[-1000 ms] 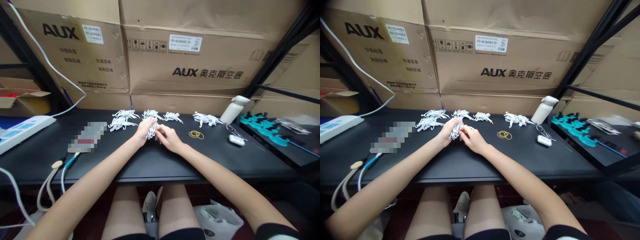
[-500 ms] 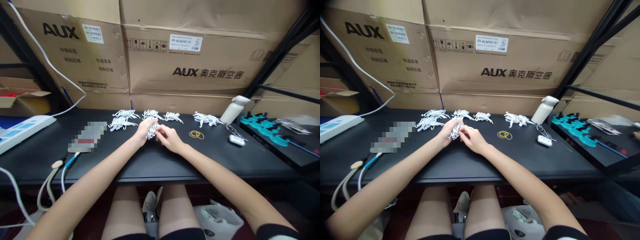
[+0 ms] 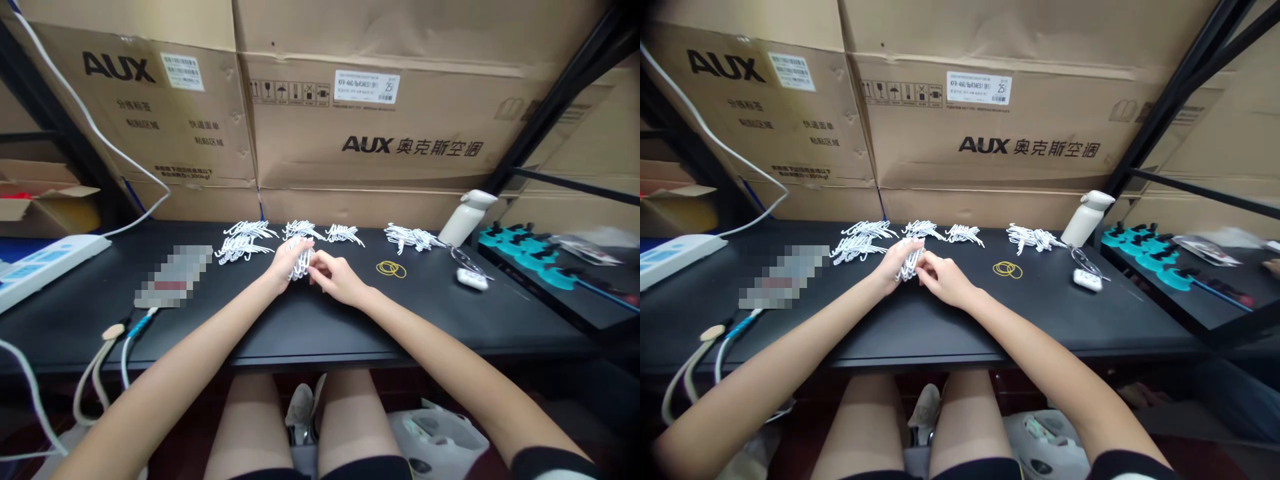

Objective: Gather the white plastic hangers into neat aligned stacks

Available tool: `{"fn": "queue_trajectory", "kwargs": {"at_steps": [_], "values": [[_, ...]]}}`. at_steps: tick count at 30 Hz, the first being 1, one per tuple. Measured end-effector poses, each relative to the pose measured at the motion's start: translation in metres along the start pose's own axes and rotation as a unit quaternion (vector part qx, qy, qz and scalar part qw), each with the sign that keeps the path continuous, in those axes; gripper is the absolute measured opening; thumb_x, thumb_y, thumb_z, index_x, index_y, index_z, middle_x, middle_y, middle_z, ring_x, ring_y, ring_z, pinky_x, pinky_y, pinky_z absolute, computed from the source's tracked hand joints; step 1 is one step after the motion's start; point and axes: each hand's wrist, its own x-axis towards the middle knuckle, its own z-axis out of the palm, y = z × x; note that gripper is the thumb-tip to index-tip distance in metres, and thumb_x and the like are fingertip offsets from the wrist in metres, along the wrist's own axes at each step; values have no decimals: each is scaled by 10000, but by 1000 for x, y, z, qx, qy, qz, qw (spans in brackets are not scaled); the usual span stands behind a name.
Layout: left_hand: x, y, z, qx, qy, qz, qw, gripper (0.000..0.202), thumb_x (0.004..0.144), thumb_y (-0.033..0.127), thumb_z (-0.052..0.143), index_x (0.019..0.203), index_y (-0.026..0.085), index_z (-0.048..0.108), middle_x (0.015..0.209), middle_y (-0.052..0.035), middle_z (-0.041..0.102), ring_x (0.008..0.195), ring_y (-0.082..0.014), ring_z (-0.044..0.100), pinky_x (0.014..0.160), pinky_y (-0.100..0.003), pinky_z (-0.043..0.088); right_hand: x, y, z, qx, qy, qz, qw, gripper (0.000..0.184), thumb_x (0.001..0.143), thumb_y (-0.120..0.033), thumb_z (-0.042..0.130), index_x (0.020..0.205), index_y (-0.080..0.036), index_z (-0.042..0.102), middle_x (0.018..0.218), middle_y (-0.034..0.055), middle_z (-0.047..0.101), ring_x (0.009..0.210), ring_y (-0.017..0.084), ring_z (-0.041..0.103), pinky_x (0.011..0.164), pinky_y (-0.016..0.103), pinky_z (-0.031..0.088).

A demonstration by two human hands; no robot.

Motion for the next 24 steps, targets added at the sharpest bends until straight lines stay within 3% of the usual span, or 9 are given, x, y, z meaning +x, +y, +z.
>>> {"fn": "queue_trajectory", "kwargs": {"at_steps": [14,24], "values": [[0,1,4,-26,19,4,999,284,618,304,772,743,139,577,639,19,610,546,-91,560,519,-203,445,1,0,1,74,34,17,997,181,917,-373,493,880,-199,528,610,-37,564,467,80,491,502,216,415],[0,13,1,-107,21,-58,992,140,765,234,639,760,163,518,554,43,555,395,-73,519,365,-173,399,7,-1,-9,146,121,36,981,239,896,-447,542,880,-209,522,483,-75,493,369,73,416,380,200,323]]}}
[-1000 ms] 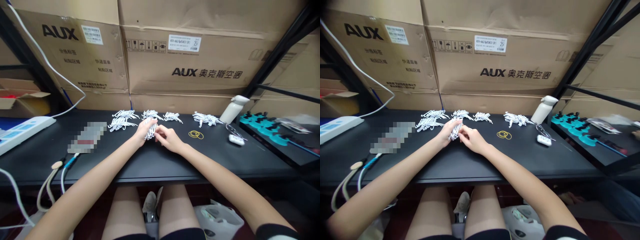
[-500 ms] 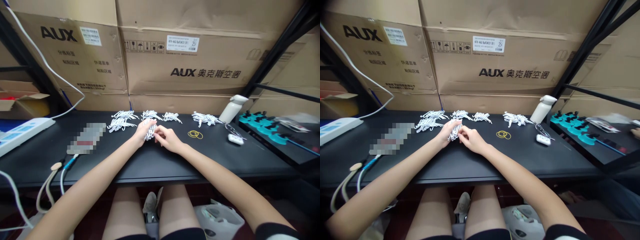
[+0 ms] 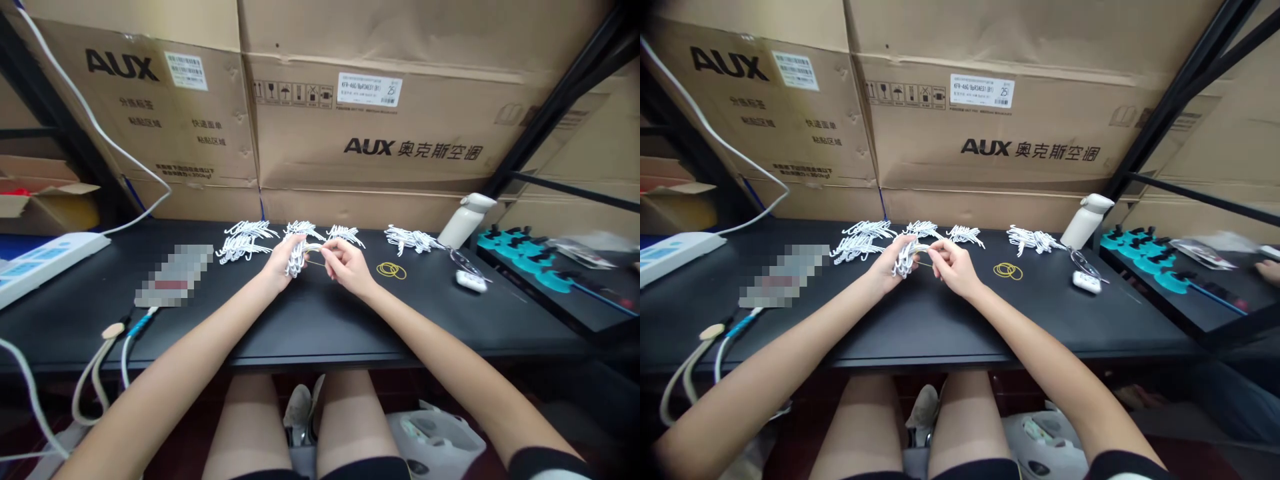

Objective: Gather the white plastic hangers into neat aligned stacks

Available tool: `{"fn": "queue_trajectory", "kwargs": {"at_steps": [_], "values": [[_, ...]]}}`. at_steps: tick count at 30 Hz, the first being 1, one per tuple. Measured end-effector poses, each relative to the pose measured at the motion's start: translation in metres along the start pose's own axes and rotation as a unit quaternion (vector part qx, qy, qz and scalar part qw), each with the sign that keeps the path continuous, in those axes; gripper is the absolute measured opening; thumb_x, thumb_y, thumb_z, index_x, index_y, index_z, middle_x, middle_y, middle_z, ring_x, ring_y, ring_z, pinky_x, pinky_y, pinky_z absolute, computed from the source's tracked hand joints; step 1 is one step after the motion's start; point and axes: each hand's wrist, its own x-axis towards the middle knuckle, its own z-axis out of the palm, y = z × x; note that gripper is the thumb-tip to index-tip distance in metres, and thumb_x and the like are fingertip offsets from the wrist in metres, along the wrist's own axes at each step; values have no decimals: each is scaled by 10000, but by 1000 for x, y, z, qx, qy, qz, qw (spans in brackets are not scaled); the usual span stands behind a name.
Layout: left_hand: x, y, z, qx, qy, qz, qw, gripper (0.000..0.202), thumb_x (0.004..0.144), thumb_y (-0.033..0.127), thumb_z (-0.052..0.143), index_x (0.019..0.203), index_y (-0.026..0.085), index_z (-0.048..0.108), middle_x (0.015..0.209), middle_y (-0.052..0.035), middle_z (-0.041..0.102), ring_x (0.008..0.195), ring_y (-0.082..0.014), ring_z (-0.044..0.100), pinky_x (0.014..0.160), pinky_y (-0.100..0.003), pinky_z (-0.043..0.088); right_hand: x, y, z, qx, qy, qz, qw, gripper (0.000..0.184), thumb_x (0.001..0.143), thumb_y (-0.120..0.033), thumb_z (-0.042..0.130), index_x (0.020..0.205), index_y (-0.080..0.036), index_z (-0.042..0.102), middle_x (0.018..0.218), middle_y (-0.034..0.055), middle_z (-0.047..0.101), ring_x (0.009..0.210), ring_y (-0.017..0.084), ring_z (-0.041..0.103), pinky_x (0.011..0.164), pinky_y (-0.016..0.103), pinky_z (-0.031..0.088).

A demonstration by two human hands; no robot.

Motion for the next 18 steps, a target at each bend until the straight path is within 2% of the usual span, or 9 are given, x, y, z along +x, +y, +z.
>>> {"fn": "queue_trajectory", "kwargs": {"at_steps": [5,10,13,18], "values": [[-3,4,3,9,-7,-26,1000,127,768,207,638,759,161,520,562,44,564,393,-67,526,353,-162,391,1,2,-10,-94,19,-53,994,205,933,-413,490,904,-212,520,434,-92,435,355,80,401,417,214,331],[-3,0,1,81,-3,-72,994,140,756,231,665,779,154,550,564,20,580,407,-87,536,351,-176,408,2,0,-23,-252,-16,-138,958,166,943,-342,470,917,-213,569,456,-84,429,384,87,393,498,239,351],[-3,-3,0,107,-44,-78,990,167,739,255,692,792,151,574,576,9,586,420,-87,530,359,-179,413,4,-1,-29,-279,-36,-114,953,187,945,-371,460,922,-227,577,456,-81,423,393,100,387,515,250,354],[-2,-5,-4,115,-141,-99,978,233,686,293,748,769,145,589,569,1,572,426,-85,515,387,-192,428,3,0,-29,-227,-34,-61,971,216,945,-427,443,914,-236,538,429,-86,429,360,109,390,475,255,348]]}}
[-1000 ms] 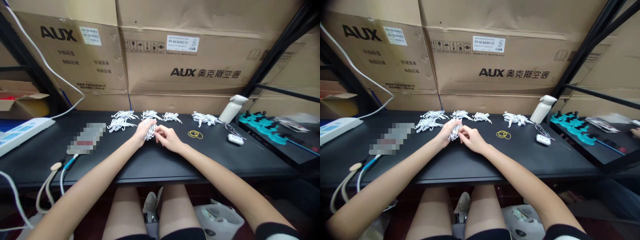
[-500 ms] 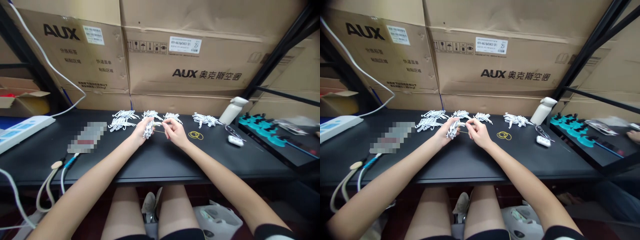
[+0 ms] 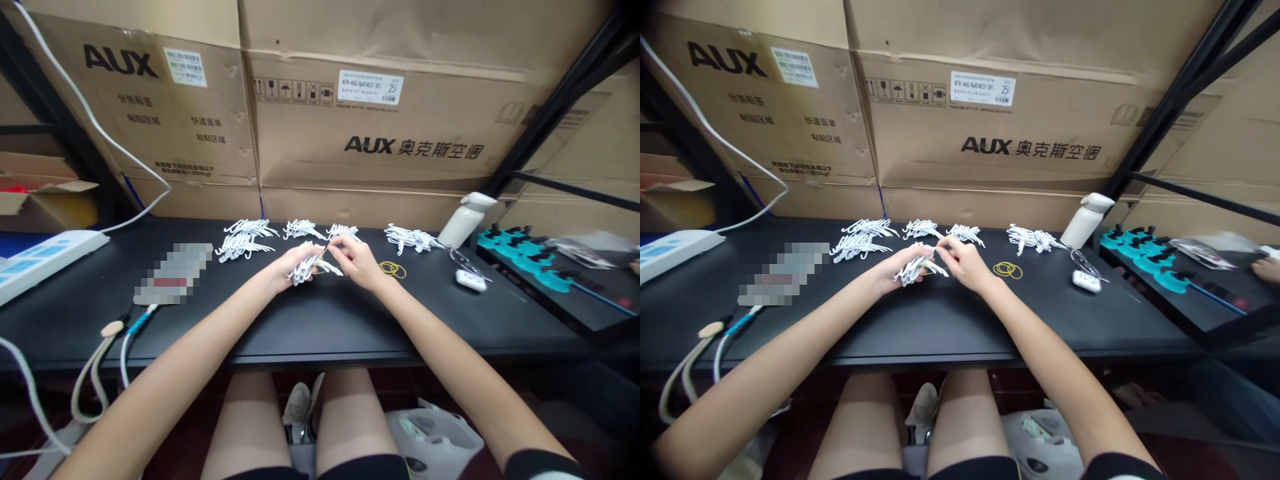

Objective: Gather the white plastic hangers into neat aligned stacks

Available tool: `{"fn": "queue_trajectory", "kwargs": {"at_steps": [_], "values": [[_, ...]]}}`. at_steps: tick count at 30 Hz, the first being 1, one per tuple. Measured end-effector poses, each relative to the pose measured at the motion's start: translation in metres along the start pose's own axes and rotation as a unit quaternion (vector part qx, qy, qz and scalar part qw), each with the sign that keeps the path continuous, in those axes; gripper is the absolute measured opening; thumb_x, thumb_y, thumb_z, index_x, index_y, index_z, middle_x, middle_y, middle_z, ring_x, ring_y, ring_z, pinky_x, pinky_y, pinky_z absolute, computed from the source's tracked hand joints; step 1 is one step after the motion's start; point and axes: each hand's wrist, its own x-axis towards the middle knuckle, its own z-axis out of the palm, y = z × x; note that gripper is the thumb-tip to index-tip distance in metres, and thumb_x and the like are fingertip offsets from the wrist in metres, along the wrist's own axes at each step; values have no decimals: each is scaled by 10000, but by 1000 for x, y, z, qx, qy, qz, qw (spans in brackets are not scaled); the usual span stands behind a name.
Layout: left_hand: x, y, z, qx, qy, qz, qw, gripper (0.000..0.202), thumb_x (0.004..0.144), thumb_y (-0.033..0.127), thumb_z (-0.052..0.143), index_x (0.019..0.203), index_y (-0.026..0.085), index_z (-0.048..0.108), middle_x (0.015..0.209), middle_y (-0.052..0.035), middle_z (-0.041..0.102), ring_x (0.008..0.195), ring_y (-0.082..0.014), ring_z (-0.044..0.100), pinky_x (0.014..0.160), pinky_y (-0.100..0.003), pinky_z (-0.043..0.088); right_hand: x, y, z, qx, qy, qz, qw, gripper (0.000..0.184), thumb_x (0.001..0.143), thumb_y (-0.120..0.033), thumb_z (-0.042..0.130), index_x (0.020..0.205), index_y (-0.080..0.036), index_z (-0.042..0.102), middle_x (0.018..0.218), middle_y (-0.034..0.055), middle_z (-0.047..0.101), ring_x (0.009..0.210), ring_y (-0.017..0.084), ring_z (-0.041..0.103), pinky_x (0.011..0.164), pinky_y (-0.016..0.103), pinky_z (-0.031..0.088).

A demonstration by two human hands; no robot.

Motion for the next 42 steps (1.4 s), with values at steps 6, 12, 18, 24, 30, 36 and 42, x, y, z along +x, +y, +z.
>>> {"fn": "queue_trajectory", "kwargs": {"at_steps": [6,12,18,24,30,36,42], "values": [[1,-3,-3,17,-43,1,999,240,672,302,741,790,131,621,639,-38,634,481,-108,572,419,-202,450,-2,-5,14,92,6,23,995,234,922,-458,471,884,-227,485,509,-68,502,412,99,432,481,245,361],[0,-1,1,12,-23,61,998,212,681,304,716,779,131,641,608,-31,638,463,-94,543,424,-194,420,8,-4,19,341,3,175,924,331,783,-503,646,780,-204,505,530,-66,490,474,109,522,482,242,430],[-3,0,10,21,3,120,992,328,589,245,784,833,162,580,688,14,642,526,-114,603,528,-237,500,12,-1,9,476,17,272,836,215,771,-379,670,776,-203,546,758,22,671,720,163,646,687,322,566],[0,-5,7,71,50,182,979,437,568,289,819,902,195,553,699,17,657,573,-166,653,568,-275,517,11,0,5,397,87,195,893,271,753,-345,702,866,-235,481,1181,76,679,1013,192,673,767,305,565],[-3,-4,9,89,52,199,974,422,571,298,818,878,203,545,681,21,649,575,-172,653,580,-286,523,7,-5,6,233,108,68,964,264,780,-406,682,893,-210,546,1140,107,685,1036,230,676,787,322,565],[-2,-3,7,56,50,188,979,407,591,309,806,897,198,562,726,7,656,584,-174,649,572,-292,521,3,-9,0,156,106,13,982,236,855,-387,592,1019,-219,568,1152,96,688,1018,228,685,787,346,577],[-4,-5,9,127,22,224,966,415,591,313,808,897,195,553,745,-2,658,641,-172,643,654,-301,509,-2,-12,4,115,166,36,979,328,761,-416,715,987,-223,578,1037,84,725,981,261,702,795,364,583]]}}
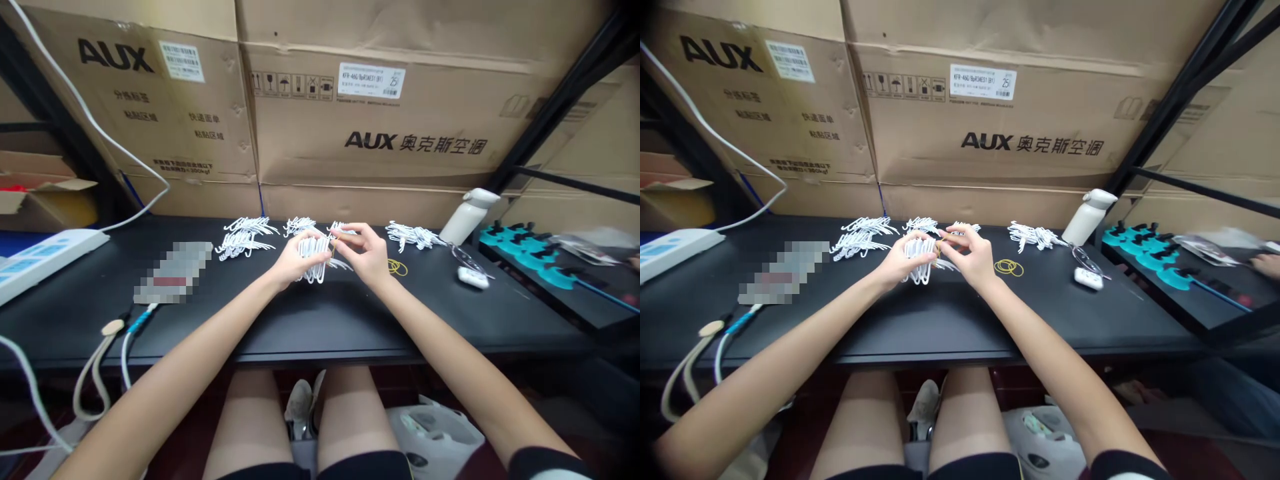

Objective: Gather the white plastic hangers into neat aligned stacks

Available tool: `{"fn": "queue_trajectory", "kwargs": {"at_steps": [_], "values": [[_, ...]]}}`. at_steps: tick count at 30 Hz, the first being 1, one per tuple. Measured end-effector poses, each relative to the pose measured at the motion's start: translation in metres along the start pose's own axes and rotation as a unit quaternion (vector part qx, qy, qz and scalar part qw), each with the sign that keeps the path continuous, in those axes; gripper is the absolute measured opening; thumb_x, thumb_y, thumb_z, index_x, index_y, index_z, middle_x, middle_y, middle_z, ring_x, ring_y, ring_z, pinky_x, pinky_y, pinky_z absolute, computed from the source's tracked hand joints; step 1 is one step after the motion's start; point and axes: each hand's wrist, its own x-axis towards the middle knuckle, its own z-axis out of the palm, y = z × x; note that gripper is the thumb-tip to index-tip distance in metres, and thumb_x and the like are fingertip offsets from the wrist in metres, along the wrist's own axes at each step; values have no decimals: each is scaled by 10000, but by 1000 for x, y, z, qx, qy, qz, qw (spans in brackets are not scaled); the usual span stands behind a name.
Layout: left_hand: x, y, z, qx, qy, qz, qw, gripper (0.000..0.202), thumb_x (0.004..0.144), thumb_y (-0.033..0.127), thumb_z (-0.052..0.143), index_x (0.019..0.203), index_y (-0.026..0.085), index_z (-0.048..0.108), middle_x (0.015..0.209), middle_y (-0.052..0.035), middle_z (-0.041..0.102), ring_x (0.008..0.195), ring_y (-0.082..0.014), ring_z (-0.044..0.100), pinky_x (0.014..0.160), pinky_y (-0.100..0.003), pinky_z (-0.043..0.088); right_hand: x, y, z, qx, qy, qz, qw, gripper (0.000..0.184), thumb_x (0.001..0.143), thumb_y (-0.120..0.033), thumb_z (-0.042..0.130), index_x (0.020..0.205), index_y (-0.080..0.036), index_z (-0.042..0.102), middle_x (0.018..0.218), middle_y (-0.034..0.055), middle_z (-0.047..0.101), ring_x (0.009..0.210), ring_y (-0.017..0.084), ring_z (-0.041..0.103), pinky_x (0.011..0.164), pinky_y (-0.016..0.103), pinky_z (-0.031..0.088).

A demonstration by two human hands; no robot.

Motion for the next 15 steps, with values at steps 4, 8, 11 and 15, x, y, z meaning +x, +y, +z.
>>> {"fn": "queue_trajectory", "kwargs": {"at_steps": [4,8,11,15], "values": [[-1,0,2,91,5,67,994,354,634,327,780,887,192,572,812,-16,650,734,-179,631,716,-289,479,-2,-1,3,78,-17,45,996,359,722,-445,745,924,-224,547,1020,82,724,958,249,710,799,358,589],[-5,-3,3,160,-22,129,978,396,643,308,778,961,198,568,1097,-73,647,976,-220,623,867,-298,444,-3,0,5,35,-40,21,998,325,696,-402,777,861,-211,571,989,86,730,901,242,712,803,378,578],[-8,-6,4,193,-21,127,973,549,613,293,796,1085,209,528,1154,-85,629,1020,-243,625,880,-304,441,-5,-1,6,-22,-67,-15,997,267,718,-381,763,864,-205,626,1055,98,719,1005,264,682,900,413,535],[-11,-11,4,194,-36,88,976,752,589,270,798,1252,193,449,1058,-77,650,912,-245,660,781,-286,477,-6,-2,8,-51,-101,-72,991,328,739,-339,751,1020,-204,652,1201,124,669,1193,293,590,1016,437,460]]}}
